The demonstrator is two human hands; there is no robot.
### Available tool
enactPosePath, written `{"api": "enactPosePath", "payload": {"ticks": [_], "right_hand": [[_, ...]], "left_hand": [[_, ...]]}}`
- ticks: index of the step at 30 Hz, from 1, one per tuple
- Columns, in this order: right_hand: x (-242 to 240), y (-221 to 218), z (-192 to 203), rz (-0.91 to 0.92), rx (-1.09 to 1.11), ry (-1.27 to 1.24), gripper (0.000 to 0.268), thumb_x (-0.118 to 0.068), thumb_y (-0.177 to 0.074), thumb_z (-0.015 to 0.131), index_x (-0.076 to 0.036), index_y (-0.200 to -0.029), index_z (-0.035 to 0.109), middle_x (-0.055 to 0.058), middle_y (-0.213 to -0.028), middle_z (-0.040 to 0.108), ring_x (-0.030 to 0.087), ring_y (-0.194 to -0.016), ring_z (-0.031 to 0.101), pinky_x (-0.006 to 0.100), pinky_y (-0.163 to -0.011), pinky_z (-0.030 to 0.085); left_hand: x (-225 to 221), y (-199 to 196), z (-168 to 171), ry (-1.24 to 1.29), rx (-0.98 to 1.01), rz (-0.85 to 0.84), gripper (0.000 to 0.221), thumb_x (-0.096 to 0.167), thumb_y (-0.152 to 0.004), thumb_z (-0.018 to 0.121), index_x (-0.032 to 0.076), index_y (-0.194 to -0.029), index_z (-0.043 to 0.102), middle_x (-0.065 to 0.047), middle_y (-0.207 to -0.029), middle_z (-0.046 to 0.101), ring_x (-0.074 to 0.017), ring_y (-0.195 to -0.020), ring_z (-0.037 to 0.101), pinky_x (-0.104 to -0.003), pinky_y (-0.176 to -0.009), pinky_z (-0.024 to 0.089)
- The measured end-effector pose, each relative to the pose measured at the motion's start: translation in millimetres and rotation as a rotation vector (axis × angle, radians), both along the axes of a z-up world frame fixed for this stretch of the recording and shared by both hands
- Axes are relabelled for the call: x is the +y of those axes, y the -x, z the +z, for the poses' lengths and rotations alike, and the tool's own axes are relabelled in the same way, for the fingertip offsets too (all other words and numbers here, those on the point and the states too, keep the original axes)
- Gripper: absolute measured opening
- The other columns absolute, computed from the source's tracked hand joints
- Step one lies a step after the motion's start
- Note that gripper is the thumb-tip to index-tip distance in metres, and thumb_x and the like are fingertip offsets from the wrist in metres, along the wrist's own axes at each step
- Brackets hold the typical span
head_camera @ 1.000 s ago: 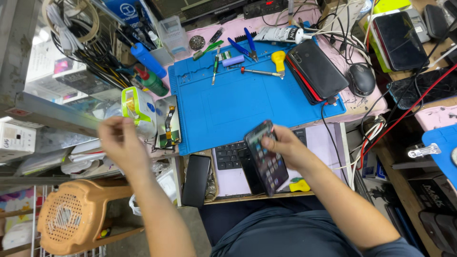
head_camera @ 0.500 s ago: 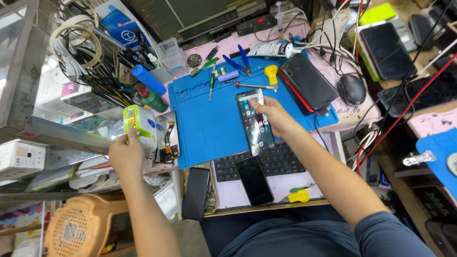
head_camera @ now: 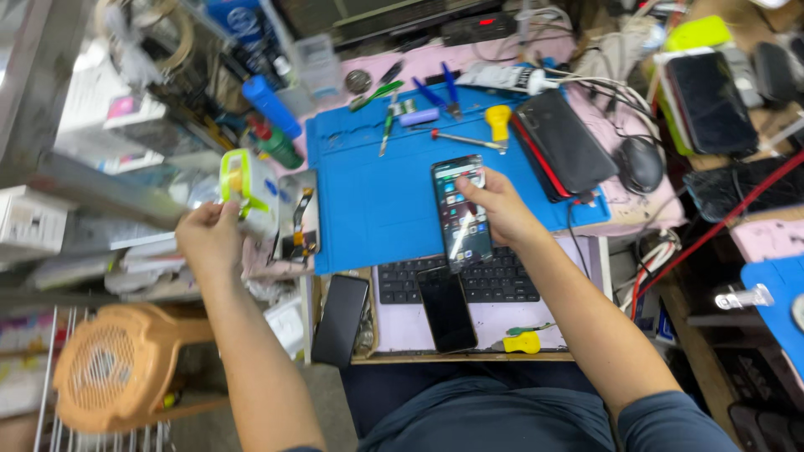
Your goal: The person taps icons on a mobile phone screen to test the touch response, switches to another phone to check the camera application, and peels a sticker off the back of a blue mobile phone.
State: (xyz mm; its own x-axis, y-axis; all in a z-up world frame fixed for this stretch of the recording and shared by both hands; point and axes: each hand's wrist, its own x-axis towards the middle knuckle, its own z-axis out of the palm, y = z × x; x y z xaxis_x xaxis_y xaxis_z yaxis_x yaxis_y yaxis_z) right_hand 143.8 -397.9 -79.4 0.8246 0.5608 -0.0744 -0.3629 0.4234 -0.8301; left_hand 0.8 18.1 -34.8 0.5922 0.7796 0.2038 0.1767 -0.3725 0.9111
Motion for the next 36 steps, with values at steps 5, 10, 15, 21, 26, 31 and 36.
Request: {"api": "enactPosePath", "payload": {"ticks": [5, 10, 15, 21, 26, 31, 36], "right_hand": [[-0.3, 1.7, 2.7, 0.017, -0.065, 0.035, 0.025, -0.019, -0.102, 0.067, -0.003, -0.12, 0.062, 0.005, -0.104, 0.072, 0.012, -0.088, 0.07, 0.029, -0.077, 0.06], [1.2, 5.8, 8.1, 0.019, -0.072, 0.08, 0.025, -0.02, -0.101, 0.067, -0.003, -0.119, 0.063, 0.006, -0.102, 0.072, 0.012, -0.086, 0.07, 0.029, -0.075, 0.06], [0.1, 6.7, 7.6, 0.007, -0.07, 0.095, 0.026, -0.021, -0.101, 0.069, -0.002, -0.119, 0.062, 0.006, -0.101, 0.072, 0.012, -0.085, 0.07, 0.03, -0.073, 0.06], [0.7, 6.6, 9.6, -0.002, -0.064, 0.139, 0.025, -0.021, -0.101, 0.068, -0.003, -0.116, 0.062, 0.007, -0.1, 0.072, 0.013, -0.084, 0.071, 0.03, -0.071, 0.06], [1.3, 3.8, 10.6, 0.013, -0.097, 0.068, 0.026, -0.02, -0.101, 0.068, -0.002, -0.12, 0.062, 0.006, -0.105, 0.072, 0.012, -0.089, 0.07, 0.029, -0.077, 0.06], [1.7, 4.1, 5.7, 0.006, -0.047, 0.061, 0.027, -0.018, -0.099, 0.068, -0.002, -0.12, 0.062, 0.006, -0.106, 0.073, 0.012, -0.09, 0.071, 0.03, -0.079, 0.061], [-0.4, 0.1, -8.6, 0.056, -0.058, 0.033, 0.026, -0.018, -0.103, 0.07, 0.0, -0.119, 0.061, 0.008, -0.101, 0.071, 0.014, -0.084, 0.069, 0.032, -0.073, 0.06]], "left_hand": [[7.0, 11.9, -8.9, 0.409, -0.171, -0.012, 0.017, 0.008, -0.087, 0.072, -0.008, -0.092, 0.069, -0.011, -0.101, 0.072, -0.0193, -0.083, 0.07, -0.035, -0.072, 0.06], [12.3, 29.5, -21.6, 0.596, -0.24, -0.066, 0.021, 0.008, -0.089, 0.071, -0.009, -0.101, 0.07, -0.014, -0.098, 0.071, -0.0209, -0.086, 0.07, -0.036, -0.081, 0.062], [7.5, 33.0, -29.6, 0.591, -0.222, -0.102, 0.021, 0.011, -0.092, 0.071, -0.008, -0.101, 0.071, -0.013, -0.097, 0.071, -0.0183, -0.087, 0.069, -0.031, -0.082, 0.06], [-23.3, 38.8, -0.1, -0.445, 0.14, 0.065, 0.02, 0.014, -0.091, 0.079, -0.006, -0.092, 0.074, -0.022, -0.096, 0.071, -0.0355, -0.084, 0.068, -0.044, -0.081, 0.053], [-15.6, 28.5, 15.5, -0.551, 0.422, 0.103, 0.014, 0.013, -0.086, 0.075, 0.0, -0.089, 0.076, -0.027, -0.09, 0.071, -0.0456, -0.085, 0.067, -0.053, -0.079, 0.053], [5.1, 43.9, 5.4, -0.685, 0.651, 0.054, 0.013, 0.011, -0.087, 0.074, -0.002, -0.087, 0.077, -0.028, -0.086, 0.07, -0.0474, -0.085, 0.068, -0.054, -0.078, 0.052], [-52.5, 51.7, 26.5, -0.175, 0.143, -0.203, 0.014, 0.009, -0.095, 0.077, -0.002, -0.103, 0.075, -0.01, -0.088, 0.073, -0.0181, -0.079, 0.067, -0.032, -0.075, 0.053]]}}
